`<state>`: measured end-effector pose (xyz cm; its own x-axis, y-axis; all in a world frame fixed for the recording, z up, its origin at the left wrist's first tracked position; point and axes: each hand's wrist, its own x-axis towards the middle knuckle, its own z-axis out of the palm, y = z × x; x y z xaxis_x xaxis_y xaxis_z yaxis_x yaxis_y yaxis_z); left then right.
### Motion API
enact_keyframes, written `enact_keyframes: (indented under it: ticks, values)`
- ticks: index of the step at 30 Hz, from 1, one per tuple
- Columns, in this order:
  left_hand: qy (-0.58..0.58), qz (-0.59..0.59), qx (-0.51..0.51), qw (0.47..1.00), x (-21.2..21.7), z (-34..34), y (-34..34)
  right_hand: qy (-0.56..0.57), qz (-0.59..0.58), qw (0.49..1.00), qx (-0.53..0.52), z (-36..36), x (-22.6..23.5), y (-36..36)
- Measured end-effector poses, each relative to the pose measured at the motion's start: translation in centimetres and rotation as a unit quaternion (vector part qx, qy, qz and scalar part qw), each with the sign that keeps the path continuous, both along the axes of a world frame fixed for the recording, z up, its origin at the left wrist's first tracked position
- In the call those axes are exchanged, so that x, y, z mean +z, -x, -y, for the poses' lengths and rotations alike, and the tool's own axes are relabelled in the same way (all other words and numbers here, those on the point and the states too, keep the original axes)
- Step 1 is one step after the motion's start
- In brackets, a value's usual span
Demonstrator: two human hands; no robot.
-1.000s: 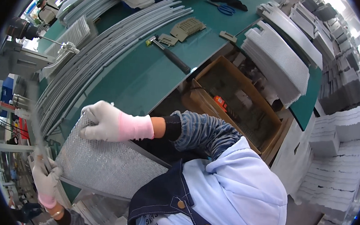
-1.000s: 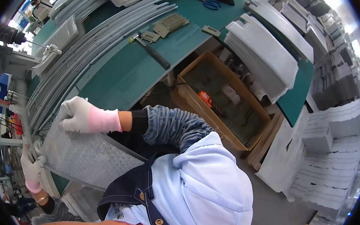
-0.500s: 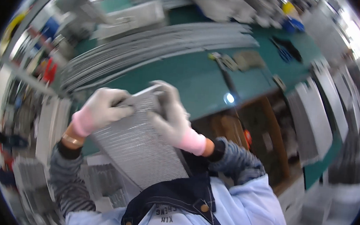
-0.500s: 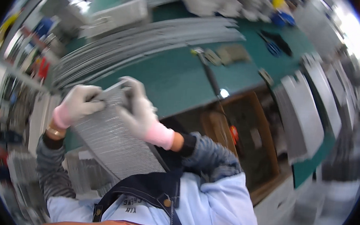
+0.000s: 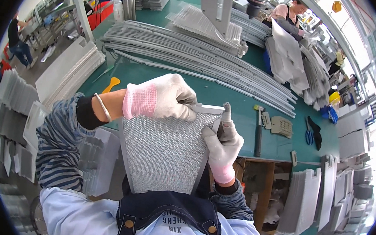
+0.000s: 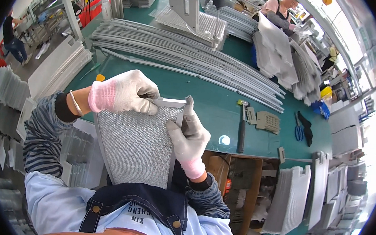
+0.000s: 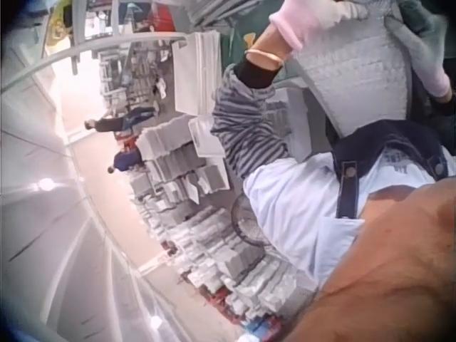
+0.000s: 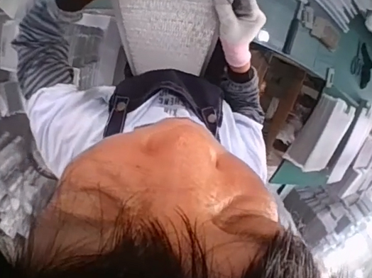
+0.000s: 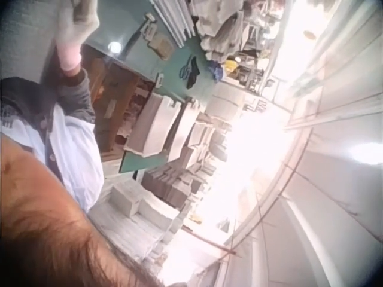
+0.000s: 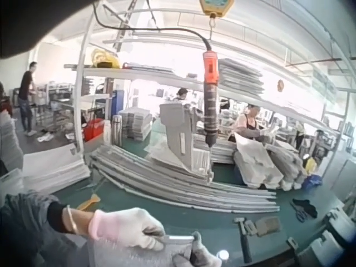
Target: Assemble metal mesh filters by fitting components and using a power drill.
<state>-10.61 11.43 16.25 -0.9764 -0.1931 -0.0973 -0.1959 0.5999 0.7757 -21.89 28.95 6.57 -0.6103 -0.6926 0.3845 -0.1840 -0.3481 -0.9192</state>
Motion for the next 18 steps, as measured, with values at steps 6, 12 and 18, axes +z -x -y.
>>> enact_keyframes:
  ticks: [6, 12, 18]
  values:
    - [-0.061, 0.027, -0.069, 0.995, -1.3, 0.0, 1.7, 0.043, -0.09, 0.985, -0.139, -0.9, -0.9, 0.2]
    - [-0.005, 0.063, -0.087, 0.994, -3.0, 0.3, 0.7, 0.016, -0.013, 0.995, -0.093, 0.4, -0.9, 0.0]
    - [0.294, -0.267, -0.037, 0.917, -6.7, 1.2, -0.8, 0.095, 0.053, 0.993, 0.049, 4.0, -4.1, 1.1]
